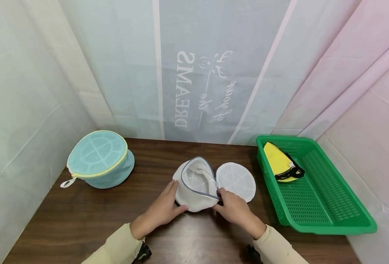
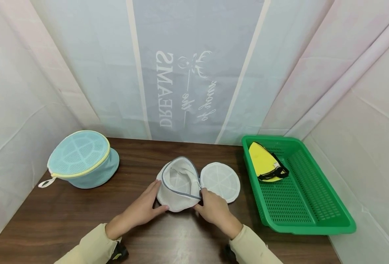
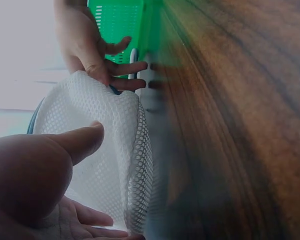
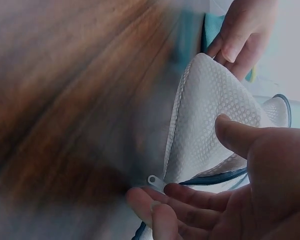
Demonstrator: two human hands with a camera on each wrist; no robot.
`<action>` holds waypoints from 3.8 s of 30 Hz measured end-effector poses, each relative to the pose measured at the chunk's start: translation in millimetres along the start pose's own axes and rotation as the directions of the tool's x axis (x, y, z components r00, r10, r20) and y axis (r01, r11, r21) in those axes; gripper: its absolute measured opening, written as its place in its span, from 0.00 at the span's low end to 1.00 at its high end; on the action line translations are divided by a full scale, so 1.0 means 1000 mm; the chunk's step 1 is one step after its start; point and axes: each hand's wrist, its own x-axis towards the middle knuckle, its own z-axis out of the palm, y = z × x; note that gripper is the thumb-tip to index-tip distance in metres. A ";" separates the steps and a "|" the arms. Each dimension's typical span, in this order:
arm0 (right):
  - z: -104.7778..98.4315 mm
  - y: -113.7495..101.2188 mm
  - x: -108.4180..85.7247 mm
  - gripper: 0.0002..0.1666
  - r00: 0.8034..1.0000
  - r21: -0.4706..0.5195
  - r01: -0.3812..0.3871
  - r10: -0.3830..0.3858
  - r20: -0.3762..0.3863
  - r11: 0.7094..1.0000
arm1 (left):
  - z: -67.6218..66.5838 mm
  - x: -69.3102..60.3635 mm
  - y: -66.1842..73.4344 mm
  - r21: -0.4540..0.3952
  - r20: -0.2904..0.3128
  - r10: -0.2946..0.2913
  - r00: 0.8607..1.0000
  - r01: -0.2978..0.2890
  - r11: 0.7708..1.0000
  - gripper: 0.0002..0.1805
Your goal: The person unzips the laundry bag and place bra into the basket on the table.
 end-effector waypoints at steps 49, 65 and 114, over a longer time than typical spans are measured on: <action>-0.022 -0.003 0.087 0.23 0.995 -0.057 -0.092 0.093 0.023 0.994 | -0.026 0.088 -0.011 0.061 0.070 -0.035 0.997 0.031 0.998 0.52; -0.028 -0.002 0.099 0.25 0.994 -0.041 -0.111 0.112 0.005 0.993 | -0.036 0.110 -0.010 0.074 0.095 -0.055 0.994 0.048 0.996 0.52; -0.026 0.008 0.097 0.24 0.993 -0.044 -0.116 0.116 -0.007 0.992 | -0.192 -0.005 -0.014 0.105 -0.103 -0.087 0.991 0.098 0.990 0.33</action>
